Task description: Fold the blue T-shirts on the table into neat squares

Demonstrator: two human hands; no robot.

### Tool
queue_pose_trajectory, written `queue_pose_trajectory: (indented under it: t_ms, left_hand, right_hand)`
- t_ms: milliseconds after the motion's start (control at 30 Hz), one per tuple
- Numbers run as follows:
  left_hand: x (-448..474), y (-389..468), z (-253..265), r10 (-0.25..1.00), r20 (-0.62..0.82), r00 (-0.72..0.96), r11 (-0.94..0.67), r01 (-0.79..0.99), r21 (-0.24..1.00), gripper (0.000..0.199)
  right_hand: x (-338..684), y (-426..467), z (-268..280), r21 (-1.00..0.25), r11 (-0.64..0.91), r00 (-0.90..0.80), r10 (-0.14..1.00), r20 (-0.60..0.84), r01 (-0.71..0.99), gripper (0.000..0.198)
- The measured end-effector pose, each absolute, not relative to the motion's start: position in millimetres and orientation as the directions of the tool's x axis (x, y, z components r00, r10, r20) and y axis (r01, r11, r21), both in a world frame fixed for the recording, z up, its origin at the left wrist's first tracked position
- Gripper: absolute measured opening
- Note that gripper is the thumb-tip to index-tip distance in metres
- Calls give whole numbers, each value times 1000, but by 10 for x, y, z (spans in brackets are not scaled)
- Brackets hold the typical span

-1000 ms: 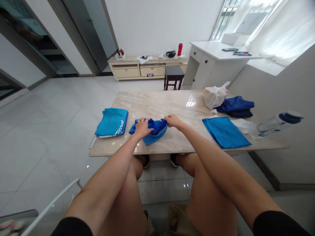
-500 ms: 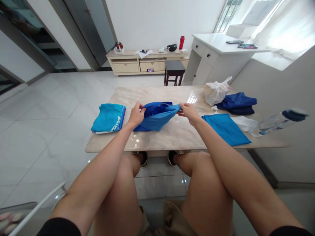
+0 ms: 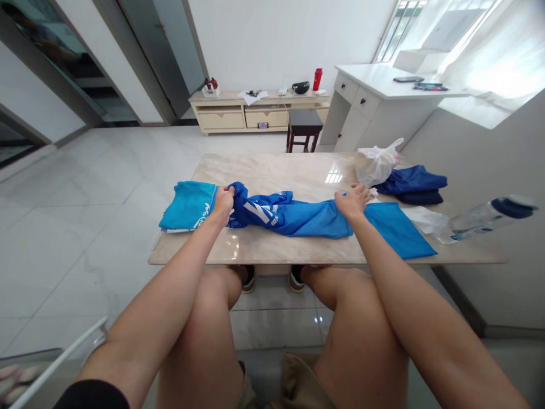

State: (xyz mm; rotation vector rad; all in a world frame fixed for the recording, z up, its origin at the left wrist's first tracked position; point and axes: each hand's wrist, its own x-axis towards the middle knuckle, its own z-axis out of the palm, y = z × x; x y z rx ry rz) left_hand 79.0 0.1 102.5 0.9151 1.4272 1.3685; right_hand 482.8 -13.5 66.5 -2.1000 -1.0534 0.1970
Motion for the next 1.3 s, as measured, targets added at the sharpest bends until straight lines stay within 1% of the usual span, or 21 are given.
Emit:
queue_pose_trajectory:
  t_ms: [33, 100, 133, 167, 200, 233, 267, 300, 333, 400, 467, 500, 567, 633, 700, 767, 833, 900, 1000, 1200, 1300]
  left_hand:
    - [851, -53, 1072, 965, -158, -209, 144, -81, 986, 22]
    - [948, -173, 1207, 979, -201, 39, 204, -103, 974, 25]
    - [983, -235, 1287, 967, -186, 174, 209, -127, 970, 27]
    - [1007, -296, 1370, 948, -153, 278, 201, -153, 968, 30]
    - [1023, -351, 1450, 934, -110, 340, 178, -174, 969, 33]
    - [1032, -396, 1522, 929, -64, 364, 139, -183, 973, 34]
    - [1033, -429, 1582, 934, -21, 356, 89, -178, 980, 34]
    - [1029, -450, 1627, 945, 19, 326, 35, -158, 987, 35]
    - [1020, -458, 1656, 957, 52, 286, -16, -127, 992, 35]
    - [987, -446, 1666, 973, 90, 214, -78, -61, 995, 38]
    - [942, -421, 1631, 983, 90, 160, -87, -25, 996, 44]
    - [918, -412, 1606, 986, 82, 143, -82, -5, 997, 48]
    - [877, -411, 1558, 988, 65, 143, -76, 77, 994, 59]
    - [851, -430, 1527, 978, 50, 204, -93, 207, 974, 66]
    - [838, -453, 1516, 960, 33, 279, -122, 308, 944, 64]
    - [830, -471, 1525, 959, 38, 279, -135, 335, 933, 54]
    - [815, -482, 1552, 978, 81, 191, -135, 295, 946, 50]
    - [793, -489, 1589, 987, 117, 112, -139, 210, 968, 55]
    - [755, -492, 1631, 984, 145, 105, -157, 121, 980, 62]
    - [668, -418, 1589, 974, 226, 22, -224, 260, 939, 47]
    - [600, -398, 1591, 976, 214, 23, -211, 307, 928, 46]
  right_hand:
    - [4726, -151, 702, -674, -288, 531, 828, 181, 681, 51]
    - [4471, -190, 831, -688, -14, 188, 966, 178, 725, 55]
    - [4325, -219, 916, -711, 143, -10, 982, 188, 688, 59]
    - [4172, -257, 1010, -733, 280, -196, 960, 201, 620, 66]
    - [4018, -303, 1110, -763, 370, -348, 916, 202, 531, 74]
    - [3869, -354, 1210, -802, 407, -464, 866, 186, 438, 79]
    - [3731, -407, 1306, -842, 404, -549, 820, 159, 358, 81]
    - [3613, -457, 1394, -880, 366, -602, 789, 122, 302, 76]
    - [3520, -499, 1470, -911, 311, -632, 771, 75, 272, 65]
    - [3419, -546, 1580, -940, 210, -627, 779, -5, 268, 39]
    - [3428, -540, 1639, -940, 168, -531, 847, -18, 299, 24]
    - [3464, -523, 1655, -932, 172, -438, 899, 15, 319, 21]
    - [3572, -478, 1674, -908, 206, -199, 970, 140, 365, 12]
    - [3692, -442, 1688, -878, 243, 11, 962, 271, 413, 4]
    - [3797, -424, 1703, -847, 275, 113, 926, 361, 454, 9]
    - [3873, -422, 1717, -808, 300, 141, 896, 421, 507, 13]
    - [3923, -428, 1724, -755, 326, 133, 870, 476, 569, 16]
    - [3954, -438, 1722, -701, 347, 114, 847, 520, 623, 19]
    - [3991, -449, 1705, -652, 344, 108, 829, 549, 676, 21]
    - [4145, -415, 1631, -655, 295, 197, 798, 570, 696, 18]
    - [4250, -400, 1587, -654, 287, 225, 780, 584, 700, 23]
